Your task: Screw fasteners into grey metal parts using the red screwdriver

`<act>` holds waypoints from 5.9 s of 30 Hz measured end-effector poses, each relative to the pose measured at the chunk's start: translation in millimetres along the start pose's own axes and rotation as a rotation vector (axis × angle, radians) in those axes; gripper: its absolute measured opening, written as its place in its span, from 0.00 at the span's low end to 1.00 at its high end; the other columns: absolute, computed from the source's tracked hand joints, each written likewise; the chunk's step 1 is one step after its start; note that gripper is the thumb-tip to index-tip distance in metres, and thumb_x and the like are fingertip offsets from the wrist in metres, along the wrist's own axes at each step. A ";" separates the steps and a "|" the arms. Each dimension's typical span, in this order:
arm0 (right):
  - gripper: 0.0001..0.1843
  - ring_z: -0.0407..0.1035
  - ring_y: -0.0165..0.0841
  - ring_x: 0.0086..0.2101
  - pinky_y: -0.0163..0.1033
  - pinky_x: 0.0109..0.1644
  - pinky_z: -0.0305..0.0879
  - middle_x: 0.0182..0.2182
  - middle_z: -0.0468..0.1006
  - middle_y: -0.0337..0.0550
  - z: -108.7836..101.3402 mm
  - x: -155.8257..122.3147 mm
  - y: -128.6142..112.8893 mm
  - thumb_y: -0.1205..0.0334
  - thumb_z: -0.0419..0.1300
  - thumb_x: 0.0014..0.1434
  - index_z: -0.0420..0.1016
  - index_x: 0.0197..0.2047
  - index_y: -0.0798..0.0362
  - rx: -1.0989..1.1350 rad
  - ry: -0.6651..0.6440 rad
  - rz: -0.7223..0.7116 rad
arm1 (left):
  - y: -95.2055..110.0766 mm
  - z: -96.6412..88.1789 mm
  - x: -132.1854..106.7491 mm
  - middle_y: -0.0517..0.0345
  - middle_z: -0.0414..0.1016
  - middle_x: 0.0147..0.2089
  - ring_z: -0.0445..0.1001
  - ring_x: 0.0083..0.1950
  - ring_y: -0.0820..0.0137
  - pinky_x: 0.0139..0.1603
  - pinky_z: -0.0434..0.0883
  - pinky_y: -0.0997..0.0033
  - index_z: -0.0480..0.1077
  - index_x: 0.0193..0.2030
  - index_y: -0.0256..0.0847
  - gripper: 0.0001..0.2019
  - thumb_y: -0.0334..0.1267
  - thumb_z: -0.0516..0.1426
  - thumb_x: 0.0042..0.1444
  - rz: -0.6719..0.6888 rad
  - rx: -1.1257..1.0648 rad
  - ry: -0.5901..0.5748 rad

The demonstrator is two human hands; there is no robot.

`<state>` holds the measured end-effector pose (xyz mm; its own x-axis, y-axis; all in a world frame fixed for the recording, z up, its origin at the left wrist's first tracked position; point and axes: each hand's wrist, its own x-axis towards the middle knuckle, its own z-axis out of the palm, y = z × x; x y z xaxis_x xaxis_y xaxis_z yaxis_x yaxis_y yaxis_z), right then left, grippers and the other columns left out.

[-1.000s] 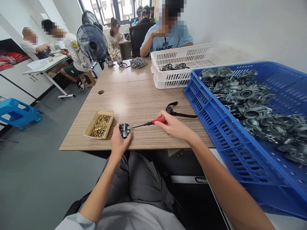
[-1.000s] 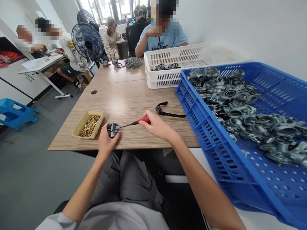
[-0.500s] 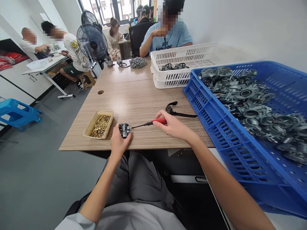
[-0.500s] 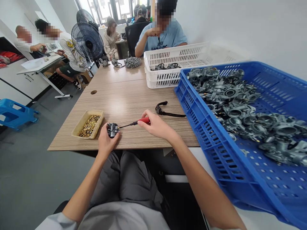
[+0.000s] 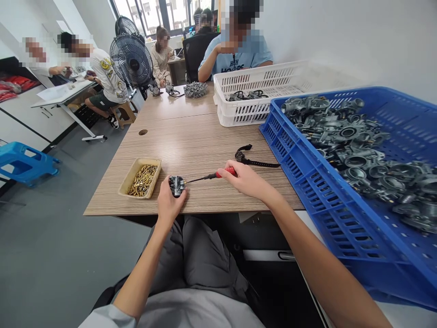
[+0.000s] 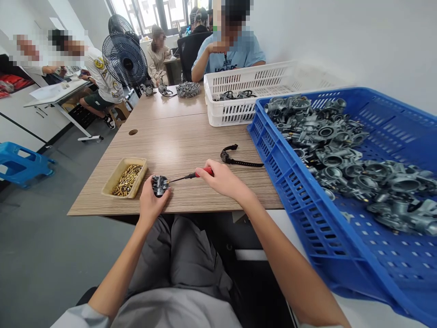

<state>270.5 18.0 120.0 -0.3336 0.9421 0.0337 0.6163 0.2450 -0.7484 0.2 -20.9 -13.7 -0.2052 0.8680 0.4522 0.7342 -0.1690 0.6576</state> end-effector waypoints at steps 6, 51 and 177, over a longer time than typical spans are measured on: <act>0.18 0.63 0.35 0.29 0.40 0.35 0.56 0.25 0.69 0.37 -0.1 -1.1 1.3 0.43 0.58 0.67 0.63 0.34 0.48 0.045 -0.017 -0.014 | -2.0 0.7 0.3 0.42 0.73 0.63 0.73 0.67 0.52 0.67 0.71 0.52 0.61 0.70 0.41 0.32 0.46 0.64 0.62 0.002 0.016 -0.006; 0.15 0.63 0.35 0.30 0.40 0.36 0.57 0.27 0.71 0.36 -0.7 0.1 4.8 0.47 0.61 0.63 0.63 0.40 0.47 0.066 -0.050 -0.048 | -2.2 0.4 0.1 0.43 0.73 0.62 0.73 0.68 0.52 0.69 0.71 0.51 0.61 0.69 0.43 0.32 0.44 0.65 0.61 0.003 0.004 0.006; 0.16 0.64 0.37 0.33 0.41 0.38 0.56 0.30 0.72 0.39 7.6 6.6 21.5 0.46 0.62 0.62 0.63 0.34 0.48 -0.002 0.017 -0.022 | 1.4 -1.5 0.1 0.44 0.74 0.62 0.73 0.66 0.52 0.70 0.70 0.51 0.63 0.68 0.43 0.30 0.45 0.65 0.61 -0.008 -0.004 0.028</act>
<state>276.2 27.7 99.1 -0.3350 0.9402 0.0616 0.6104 0.2663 -0.7460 0.3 -21.7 -11.8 -0.2290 0.8560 0.4635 0.7301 -0.1639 0.6634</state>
